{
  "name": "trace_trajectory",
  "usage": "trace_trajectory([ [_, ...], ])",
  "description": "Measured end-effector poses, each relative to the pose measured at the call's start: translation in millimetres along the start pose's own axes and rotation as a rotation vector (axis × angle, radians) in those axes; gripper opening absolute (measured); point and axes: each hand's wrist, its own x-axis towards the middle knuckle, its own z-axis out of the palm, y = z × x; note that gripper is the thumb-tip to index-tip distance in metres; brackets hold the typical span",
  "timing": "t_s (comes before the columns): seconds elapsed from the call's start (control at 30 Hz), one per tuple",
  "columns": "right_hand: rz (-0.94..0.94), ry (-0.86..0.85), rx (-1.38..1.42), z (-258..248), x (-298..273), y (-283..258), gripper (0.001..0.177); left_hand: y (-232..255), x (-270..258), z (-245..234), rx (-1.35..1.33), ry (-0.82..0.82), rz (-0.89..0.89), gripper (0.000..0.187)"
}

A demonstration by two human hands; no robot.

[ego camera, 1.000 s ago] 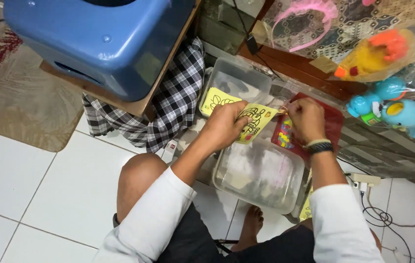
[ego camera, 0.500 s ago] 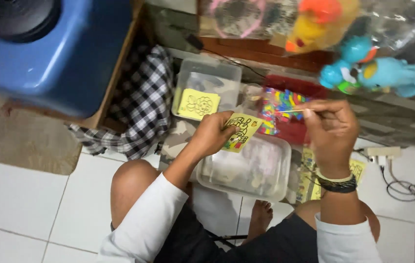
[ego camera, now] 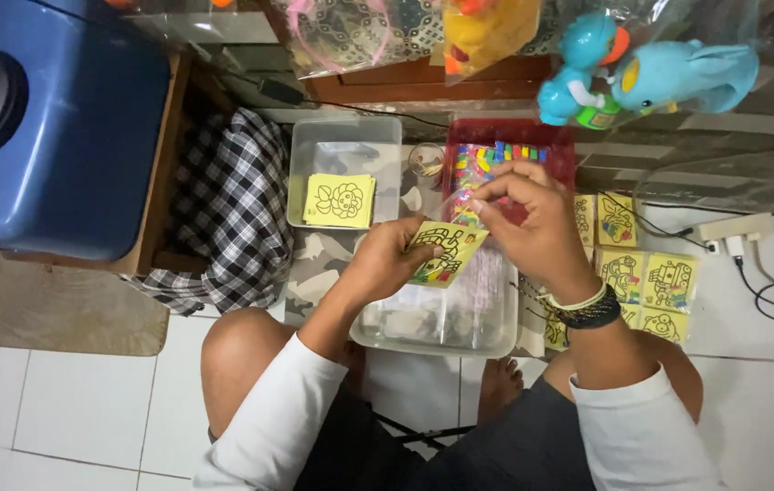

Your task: The person puts several yellow cards with line drawings into a clear plastic bag by hand and then places the bag into a larger plastic container.

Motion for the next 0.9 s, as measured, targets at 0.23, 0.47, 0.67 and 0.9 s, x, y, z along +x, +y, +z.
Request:
trace_trajectory([
  [0.23, 0.007, 0.002, 0.078, -18.0, 2.7, -12.4, 0.003, -20.3, -4.3, 5.5, -0.076, 0.011, -0.002, 0.016],
  [0.47, -0.035, -0.13, -0.112, 2.7, 3.0, -16.0, 0.005, -22.5, -4.8, 8.8, -0.204, -0.032, -0.025, 0.013],
  [0.67, -0.004, -0.259, -0.043, 10.0, 3.6, -16.2, 0.005, -32.5, -2.0, 3.2, -0.302, -0.066, -0.006, 0.015],
  [0.9, -0.089, -0.261, 0.034, 7.0, 3.2, -2.0, 0.01, -39.5, 1.3, -10.2, -0.467, -0.076, 0.081, 0.019],
])
